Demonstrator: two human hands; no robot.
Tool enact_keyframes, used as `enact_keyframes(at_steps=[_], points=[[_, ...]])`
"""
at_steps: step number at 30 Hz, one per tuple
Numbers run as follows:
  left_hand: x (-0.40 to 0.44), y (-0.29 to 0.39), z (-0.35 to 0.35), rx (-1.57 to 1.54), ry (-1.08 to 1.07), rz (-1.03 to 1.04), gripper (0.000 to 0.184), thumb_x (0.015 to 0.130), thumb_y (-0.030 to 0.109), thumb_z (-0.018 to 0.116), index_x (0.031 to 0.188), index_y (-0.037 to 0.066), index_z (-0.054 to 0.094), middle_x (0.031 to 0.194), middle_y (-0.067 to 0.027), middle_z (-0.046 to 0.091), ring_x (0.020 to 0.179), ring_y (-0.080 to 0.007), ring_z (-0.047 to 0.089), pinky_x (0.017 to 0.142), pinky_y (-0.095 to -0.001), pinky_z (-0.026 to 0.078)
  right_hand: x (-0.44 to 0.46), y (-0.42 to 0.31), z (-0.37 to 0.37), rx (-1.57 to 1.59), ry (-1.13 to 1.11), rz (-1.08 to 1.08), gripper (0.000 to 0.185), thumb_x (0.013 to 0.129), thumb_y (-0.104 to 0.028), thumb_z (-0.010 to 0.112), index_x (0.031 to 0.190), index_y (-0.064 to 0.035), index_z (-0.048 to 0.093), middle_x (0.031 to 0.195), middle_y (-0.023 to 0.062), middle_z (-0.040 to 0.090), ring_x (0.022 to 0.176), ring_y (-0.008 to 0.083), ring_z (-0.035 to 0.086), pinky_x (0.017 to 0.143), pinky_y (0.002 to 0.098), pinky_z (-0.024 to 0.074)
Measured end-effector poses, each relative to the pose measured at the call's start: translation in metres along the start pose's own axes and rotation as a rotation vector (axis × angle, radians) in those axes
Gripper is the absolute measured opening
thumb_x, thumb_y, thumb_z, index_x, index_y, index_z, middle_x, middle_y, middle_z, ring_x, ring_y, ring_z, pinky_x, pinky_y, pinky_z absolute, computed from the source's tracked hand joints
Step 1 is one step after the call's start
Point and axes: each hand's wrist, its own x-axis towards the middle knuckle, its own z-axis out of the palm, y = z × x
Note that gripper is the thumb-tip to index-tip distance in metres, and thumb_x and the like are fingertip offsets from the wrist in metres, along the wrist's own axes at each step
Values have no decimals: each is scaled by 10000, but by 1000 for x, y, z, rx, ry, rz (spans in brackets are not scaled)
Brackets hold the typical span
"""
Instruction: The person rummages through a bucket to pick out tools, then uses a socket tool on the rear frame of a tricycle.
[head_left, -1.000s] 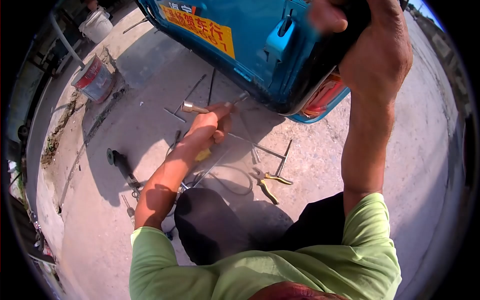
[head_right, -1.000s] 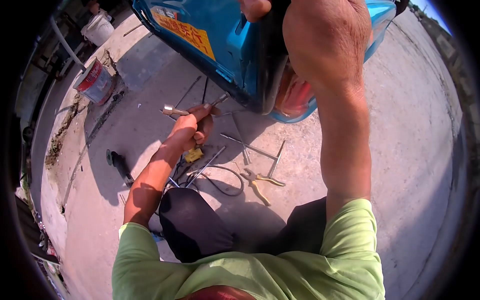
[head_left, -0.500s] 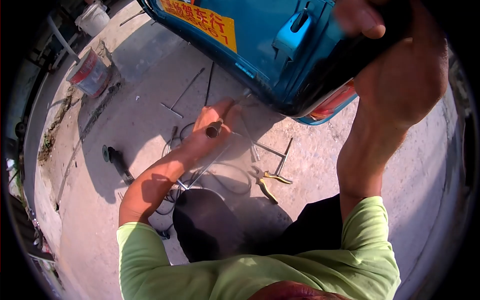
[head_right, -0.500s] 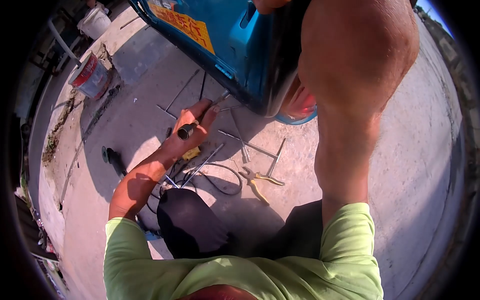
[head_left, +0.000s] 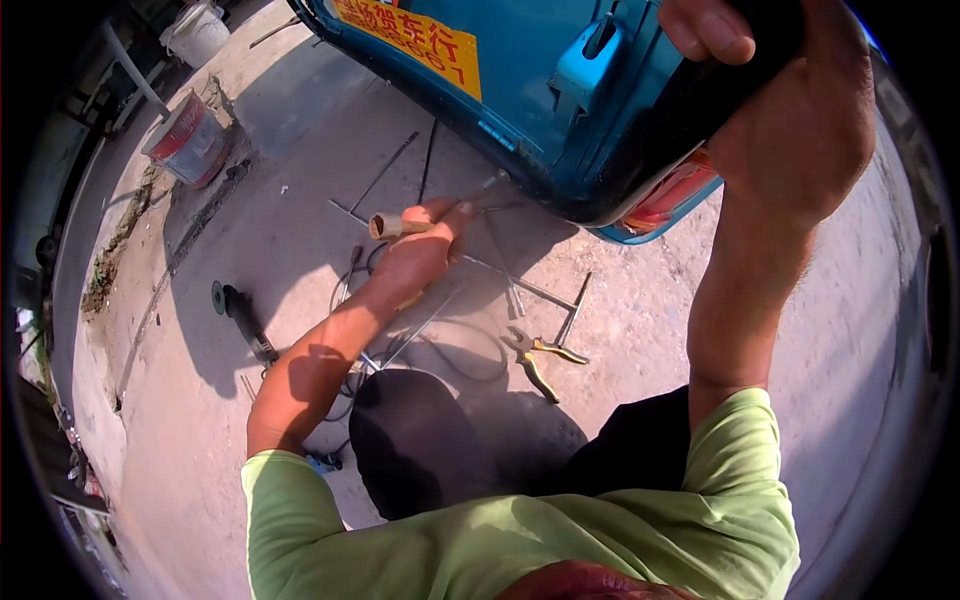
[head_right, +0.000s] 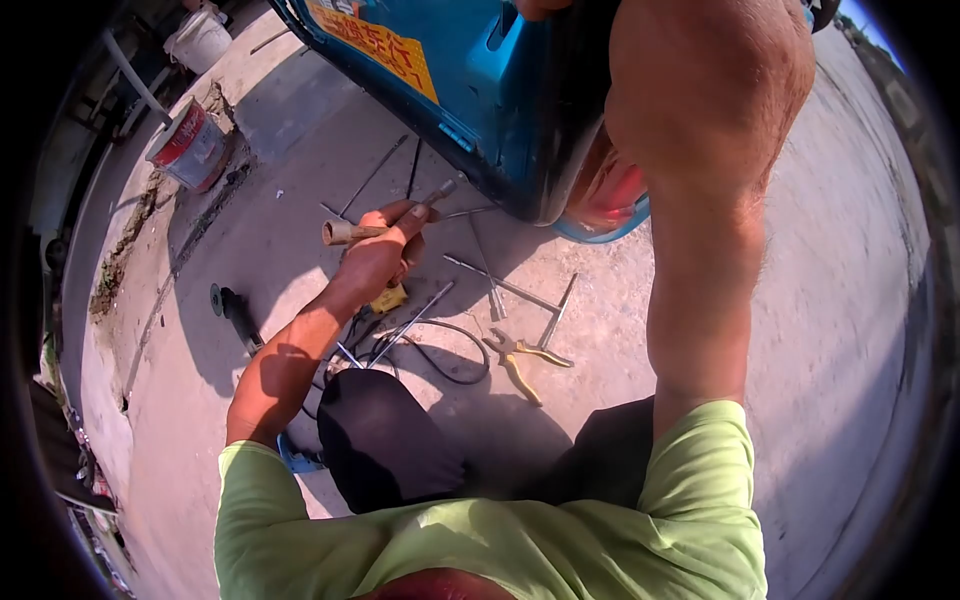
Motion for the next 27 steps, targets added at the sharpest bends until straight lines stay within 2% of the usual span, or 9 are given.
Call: enact_keyframes(at_steps=[2,5,8,14,17,20,23,24,27], points=[[-3,18,-1,-273,-75,-155,378,1089,321,435,1059,-2,630,532,6,397,396,-92,272,395,-291,210,0,-1,0,1,-1,1,418,1107,-332,319,1320,-21,498,753,30,543,574,100,534,525,226,446],[0,23,-1,-396,-110,-174,404,1094,325,413,1068,-15,630,528,0,414,380,-97,279,384,-290,208,-2,-1,-1,-6,-4,3,416,1106,-329,319,1322,-21,496,759,30,538,581,99,530,533,228,443],[4,26,-3,-484,-124,-298,430,1096,344,398,1085,-15,633,524,-3,427,369,-88,277,370,-274,204,-3,-2,-4,-8,-3,3,413,1106,-326,318,1324,-21,494,766,30,533,587,99,527,541,229,441],[16,14,-7,-924,-290,-513,457,1095,356,394,1055,-19,653,534,-4,475,361,-64,305,360,-235,221,-3,-5,-10,2,-10,-14,409,1106,-319,316,1328,-22,490,779,30,524,600,98,521,557,232,436],[16,10,3,-1126,-271,-596,418,1088,339,426,1041,-8,655,543,-8,497,357,-64,304,360,-240,236,-5,-6,-11,-5,-12,-19,407,1106,-315,315,1329,-23,487,786,30,519,606,97,517,565,233,433],[8,8,12,-389,-95,-161,310,1067,292,492,999,28,640,557,-66,538,359,-173,393,379,-311,336,-5,-5,-13,-6,-17,-15,405,1105,-312,315,1331,-23,485,793,30,514,612,96,514,573,234,431],[12,9,0,690,71,520,201,1034,227,547,954,46,589,596,-145,584,439,-321,520,454,-403,436,-6,-6,-12,-7,-16,-16,402,1105,-309,314,1333,-24,483,799,30,510,618,96,511,581,235,428],[10,17,-1,895,92,571,173,1002,201,589,947,44,544,676,-207,619,595,-412,610,541,-469,480,-6,-5,-11,-8,-17,-12,402,1105,-308,314,1334,-24,482,802,30,508,621,96,510,583,236,427],[19,12,-11,1062,36,573,190,986,212,614,958,44,531,724,-216,638,645,-400,638,565,-473,481,-4,-3,-7,-6,-16,-8,400,1105,-304,313,1336,-24,480,808,30,503,627,95,507,591,237,425]])
